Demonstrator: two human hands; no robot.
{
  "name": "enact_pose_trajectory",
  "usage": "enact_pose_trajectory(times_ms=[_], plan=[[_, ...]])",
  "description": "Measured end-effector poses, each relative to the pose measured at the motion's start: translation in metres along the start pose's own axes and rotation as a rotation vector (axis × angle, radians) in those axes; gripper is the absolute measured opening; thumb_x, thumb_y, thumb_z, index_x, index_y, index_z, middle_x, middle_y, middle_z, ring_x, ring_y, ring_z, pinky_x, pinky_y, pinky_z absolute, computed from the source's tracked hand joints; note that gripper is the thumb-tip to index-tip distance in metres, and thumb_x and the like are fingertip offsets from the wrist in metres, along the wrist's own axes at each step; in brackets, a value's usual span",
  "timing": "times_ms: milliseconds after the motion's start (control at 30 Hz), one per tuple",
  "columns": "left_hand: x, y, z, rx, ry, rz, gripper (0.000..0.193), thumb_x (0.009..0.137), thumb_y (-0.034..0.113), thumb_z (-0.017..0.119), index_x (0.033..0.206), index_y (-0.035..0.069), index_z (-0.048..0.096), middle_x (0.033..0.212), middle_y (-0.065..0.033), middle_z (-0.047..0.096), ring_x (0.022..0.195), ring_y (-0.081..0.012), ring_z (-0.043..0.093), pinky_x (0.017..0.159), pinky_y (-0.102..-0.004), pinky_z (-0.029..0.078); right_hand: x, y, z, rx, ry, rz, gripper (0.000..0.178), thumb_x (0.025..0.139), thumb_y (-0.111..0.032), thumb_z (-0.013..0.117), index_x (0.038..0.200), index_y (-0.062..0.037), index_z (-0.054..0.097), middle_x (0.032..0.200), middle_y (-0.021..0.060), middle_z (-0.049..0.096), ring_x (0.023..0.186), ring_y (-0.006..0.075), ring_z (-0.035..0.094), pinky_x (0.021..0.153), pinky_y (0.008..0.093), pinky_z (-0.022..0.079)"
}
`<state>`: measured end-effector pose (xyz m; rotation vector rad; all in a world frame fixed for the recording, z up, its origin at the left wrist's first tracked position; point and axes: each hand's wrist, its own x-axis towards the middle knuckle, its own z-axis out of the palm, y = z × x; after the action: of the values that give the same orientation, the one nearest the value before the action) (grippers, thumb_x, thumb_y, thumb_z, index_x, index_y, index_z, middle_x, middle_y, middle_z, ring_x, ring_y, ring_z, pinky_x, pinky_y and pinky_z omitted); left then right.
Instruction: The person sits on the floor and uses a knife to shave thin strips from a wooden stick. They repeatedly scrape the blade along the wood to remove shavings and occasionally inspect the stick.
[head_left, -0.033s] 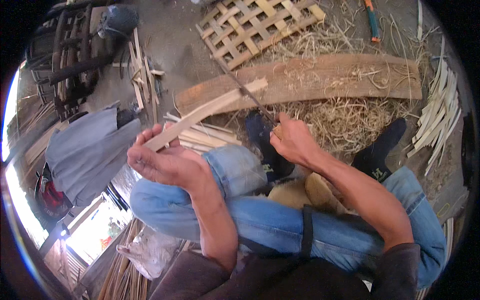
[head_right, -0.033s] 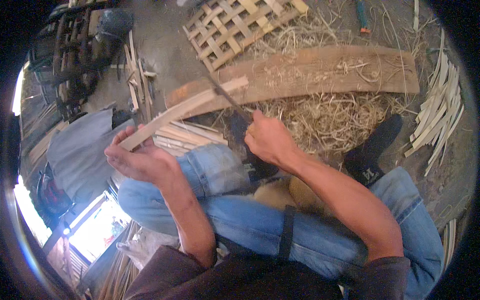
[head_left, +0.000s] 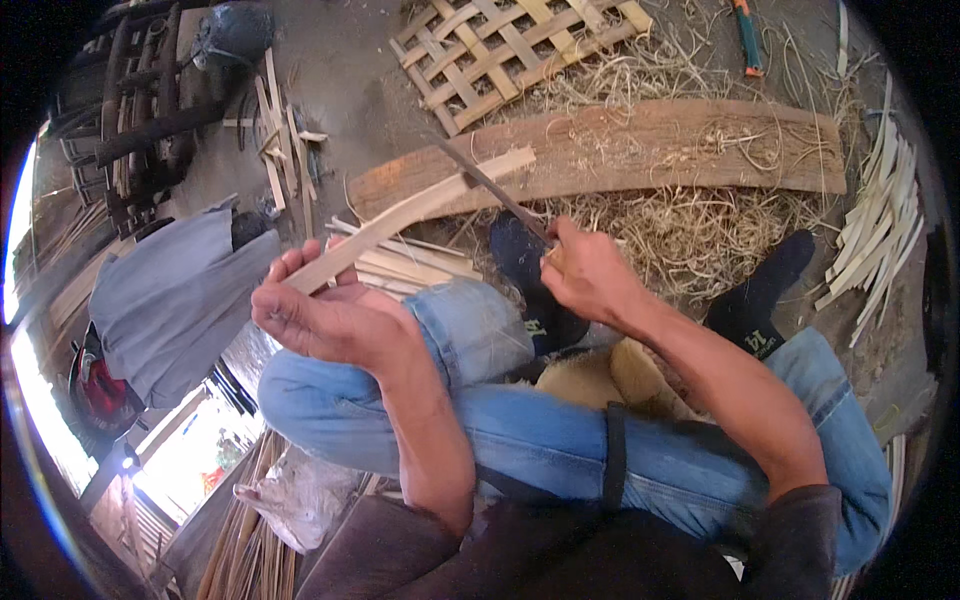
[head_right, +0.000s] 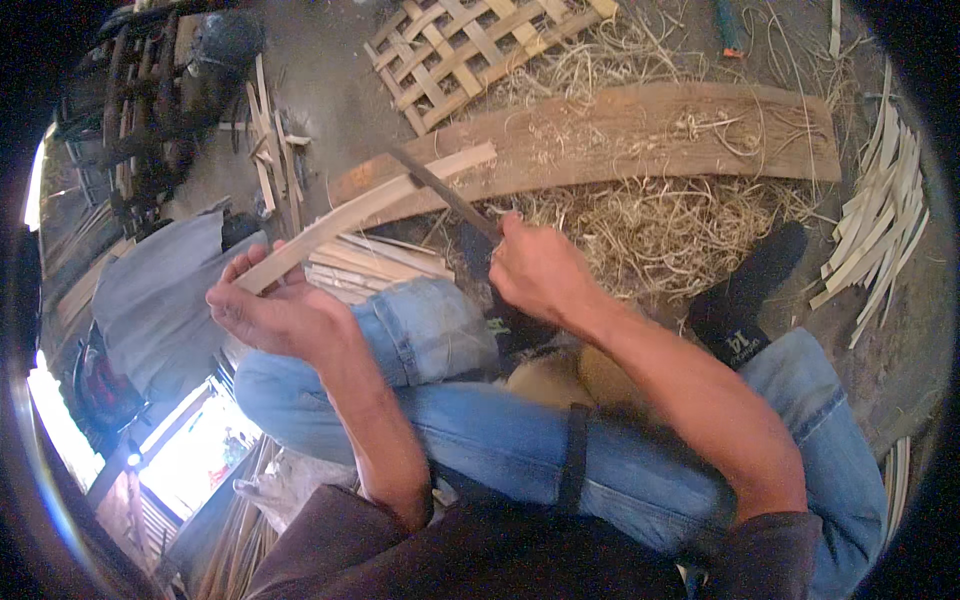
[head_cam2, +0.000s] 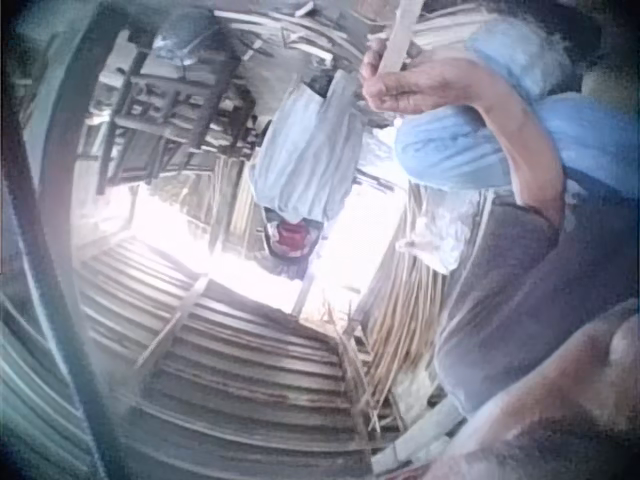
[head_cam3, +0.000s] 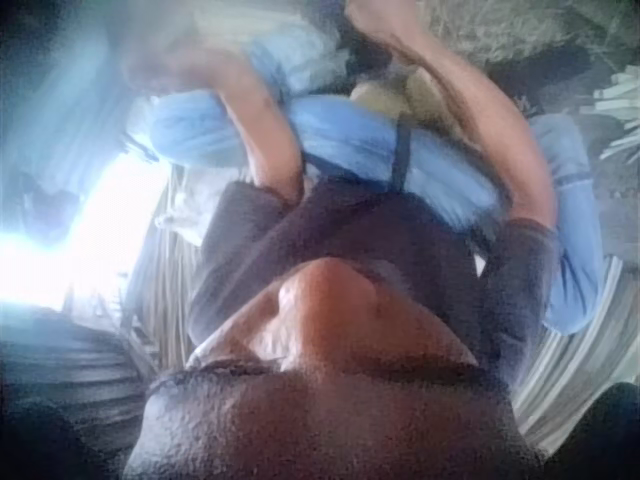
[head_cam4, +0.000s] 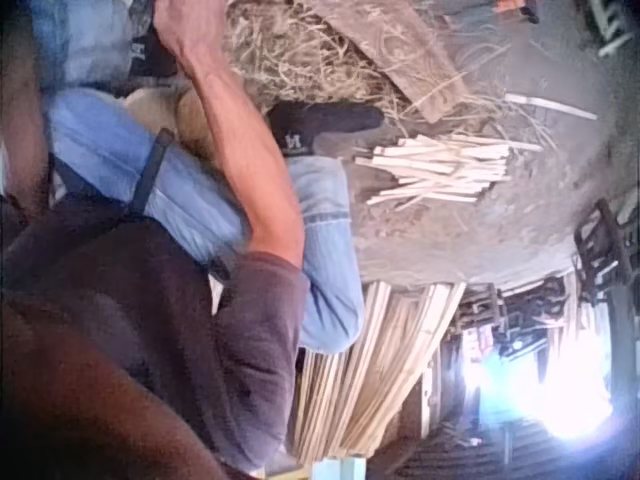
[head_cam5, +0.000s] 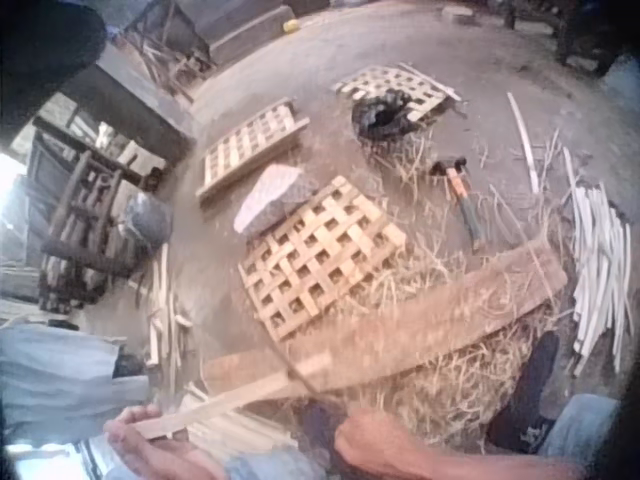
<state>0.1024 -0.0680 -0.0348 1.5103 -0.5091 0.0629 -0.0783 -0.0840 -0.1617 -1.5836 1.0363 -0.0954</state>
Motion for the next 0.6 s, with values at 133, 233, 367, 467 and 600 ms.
enact_pose_trajectory(times_ms=[133,233,367,467,600], plan=[[0.0,0.003,0.001,0.027,0.003,-0.003,0.037,0.097,0.045,0.051,0.102,0.009,0.048,0.094,-0.0058,0.055,0.085,-0.0192,0.061,0.073,-0.0359,0.057,0.003,0.019,-0.002,-0.046,0.002,0.125,0.032,0.083,-0.018,0.057,0.099,0.0089,0.05,0.075,0.0305,0.062,0.075,0.0486,0.062,0.072,0.0533,0.051],[-0.002,-0.002,0.005,-0.041,0.013,-0.004,0.038,0.097,0.047,0.051,0.102,0.009,0.047,0.095,-0.0047,0.054,0.085,-0.0193,0.061,0.076,-0.0382,0.056,-0.003,0.029,0.002,-0.025,0.024,0.079,0.03,0.084,-0.017,0.057,0.097,0.0087,0.049,0.074,0.0301,0.062,0.075,0.0486,0.063,0.071,0.0545,0.05],[0.004,-0.013,-0.001,-0.341,0.013,-0.117,0.044,0.097,0.056,0.043,0.097,0.013,0.051,0.088,-0.0022,0.053,0.071,-0.0146,0.055,0.064,-0.0287,0.05,-0.005,0.036,0.004,-0.032,0.028,0.154,0.031,0.084,-0.017,0.059,0.097,0.0089,0.047,0.073,0.029,0.062,0.074,0.0479,0.063,0.069,0.0543,0.05],[0.009,-0.019,-0.005,-0.555,-0.103,-0.134,0.051,0.096,0.062,0.039,0.087,0.014,0.053,0.073,-0.0007,0.049,0.057,-0.0114,0.048,0.051,-0.0229,0.042,-0.016,0.028,0.002,0.009,0.069,0.142,0.033,0.085,-0.019,0.06,0.102,0.0071,0.048,0.075,0.0291,0.062,0.075,0.0472,0.063,0.069,0.0529,0.05],[0.008,-0.013,0.007,-0.54,-0.181,-0.089,0.06,0.092,0.069,0.037,0.072,0.013,0.044,0.055,0.0017,0.036,0.042,-0.0075,0.033,0.036,-0.0207,0.024,-0.015,0.034,-0.001,-0.104,0.037,0.041,0.036,0.085,-0.021,0.061,0.106,0.0063,0.05,0.076,0.0293,0.062,0.076,0.0468,0.063,0.069,0.0516,0.05]])
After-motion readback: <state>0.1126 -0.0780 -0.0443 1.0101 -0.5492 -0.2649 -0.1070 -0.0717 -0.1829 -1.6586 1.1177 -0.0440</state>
